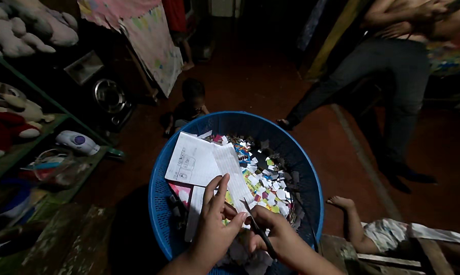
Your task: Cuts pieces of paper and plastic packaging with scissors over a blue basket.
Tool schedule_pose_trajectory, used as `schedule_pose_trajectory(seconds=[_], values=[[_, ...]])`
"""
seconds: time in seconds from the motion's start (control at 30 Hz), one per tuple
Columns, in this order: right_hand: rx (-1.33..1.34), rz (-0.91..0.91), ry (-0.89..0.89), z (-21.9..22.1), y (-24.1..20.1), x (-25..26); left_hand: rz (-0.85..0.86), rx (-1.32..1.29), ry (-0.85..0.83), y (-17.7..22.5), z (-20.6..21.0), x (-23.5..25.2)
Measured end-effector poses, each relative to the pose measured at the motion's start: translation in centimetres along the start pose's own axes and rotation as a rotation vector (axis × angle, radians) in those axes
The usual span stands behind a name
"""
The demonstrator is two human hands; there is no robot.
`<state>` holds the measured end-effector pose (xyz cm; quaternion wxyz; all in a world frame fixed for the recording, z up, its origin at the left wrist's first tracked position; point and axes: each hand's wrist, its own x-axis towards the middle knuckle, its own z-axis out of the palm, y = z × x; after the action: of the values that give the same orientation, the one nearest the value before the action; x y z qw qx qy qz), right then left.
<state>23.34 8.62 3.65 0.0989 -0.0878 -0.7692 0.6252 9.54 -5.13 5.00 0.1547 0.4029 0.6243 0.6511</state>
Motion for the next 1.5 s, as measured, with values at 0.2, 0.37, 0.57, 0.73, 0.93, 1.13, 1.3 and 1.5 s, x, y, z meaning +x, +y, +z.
schedule_pose_trajectory(seconds=[0.2, 0.37, 0.57, 0.73, 0.93, 1.13, 1.3, 1.5], values=[[-0.019, 0.013, -0.053, -0.09, -0.14, 0.00, 0.007, -0.027, 0.009, -0.07, -0.07, 0.03], [-0.002, -0.027, -0.048, 0.05, -0.07, 0.08, -0.014, -0.033, -0.021, 0.27, -0.02, 0.05], [0.004, 0.000, 0.022, 0.25, -0.17, -0.08, -0.024, -0.045, -0.025, 0.19, -0.03, 0.09], [-0.003, 0.006, 0.058, 0.39, -0.01, -0.19, -0.035, -0.074, -0.021, 0.31, 0.05, -0.01], [0.000, 0.003, 0.010, 0.37, -0.01, 0.06, -0.068, -0.073, -0.077, 0.39, 0.26, -0.36], [0.006, -0.028, 0.061, 0.55, 0.08, 0.01, -0.074, -0.105, -0.118, 0.46, 0.34, -0.41], [0.042, -0.015, 0.115, 0.66, 0.10, -0.04, -0.075, -0.092, -0.127, 0.43, 0.37, -0.47], [0.088, -0.010, 0.117, 0.60, -0.07, -0.03, -0.077, -0.083, -0.173, 0.57, 0.53, -0.54]])
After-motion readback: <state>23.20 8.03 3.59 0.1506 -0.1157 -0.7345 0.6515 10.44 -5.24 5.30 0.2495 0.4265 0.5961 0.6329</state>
